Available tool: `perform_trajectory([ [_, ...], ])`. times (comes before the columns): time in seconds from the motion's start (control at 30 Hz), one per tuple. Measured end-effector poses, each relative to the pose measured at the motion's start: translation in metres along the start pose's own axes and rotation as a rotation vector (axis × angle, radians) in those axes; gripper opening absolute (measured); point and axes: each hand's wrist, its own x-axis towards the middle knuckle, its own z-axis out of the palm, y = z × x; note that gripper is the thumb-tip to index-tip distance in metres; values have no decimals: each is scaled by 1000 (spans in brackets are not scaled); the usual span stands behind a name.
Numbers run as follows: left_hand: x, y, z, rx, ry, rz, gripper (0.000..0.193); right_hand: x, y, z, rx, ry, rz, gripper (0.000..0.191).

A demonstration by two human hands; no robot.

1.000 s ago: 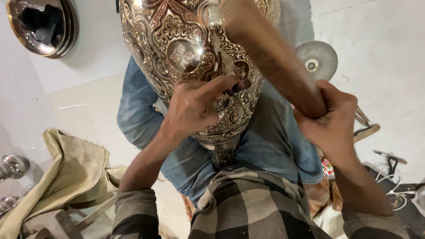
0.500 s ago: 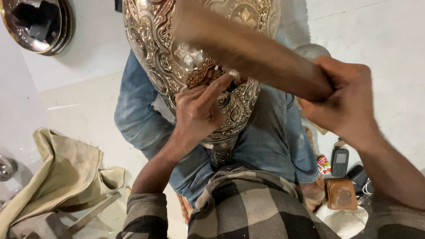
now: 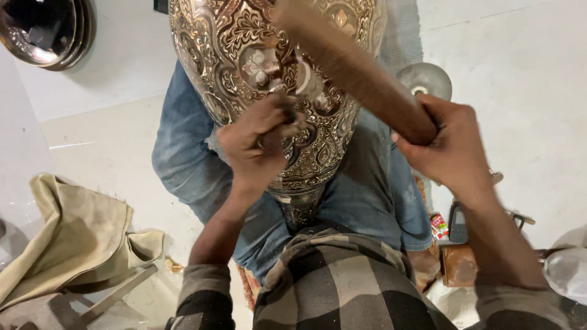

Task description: The person sits on the floor with a large engraved metal vase held between the legs and works its decorated surface. They hold a small punch against the metal with one hand and strike it with a wooden mallet held in the other hand, repositioning the punch repeatedly across the patterned areas.

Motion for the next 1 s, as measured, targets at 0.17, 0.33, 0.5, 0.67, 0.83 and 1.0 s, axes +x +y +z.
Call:
perform_trajectory([
  [0.17,-67,-51,-51,-537,513,-323,41,-39,79,102,551,304,256,21],
  [0.33,-149,-79,-98,-209,664,-758,40,-107,126,157,709,312,609,17],
  [0.5,-181,-66,-107,322,751,-751,36,-116,124,135,779,248,683,25],
  [0.67,-141,-64,-77,-289,878,-560,33,-90,101,107,716,236,497,27],
  [0.83,-78,-42,6,-820,741,-423,32,-83,65,101,446,231,319,28],
  [1.0,-36,1,55,-827,606,-420,33,-86,40,105,315,263,225,30],
])
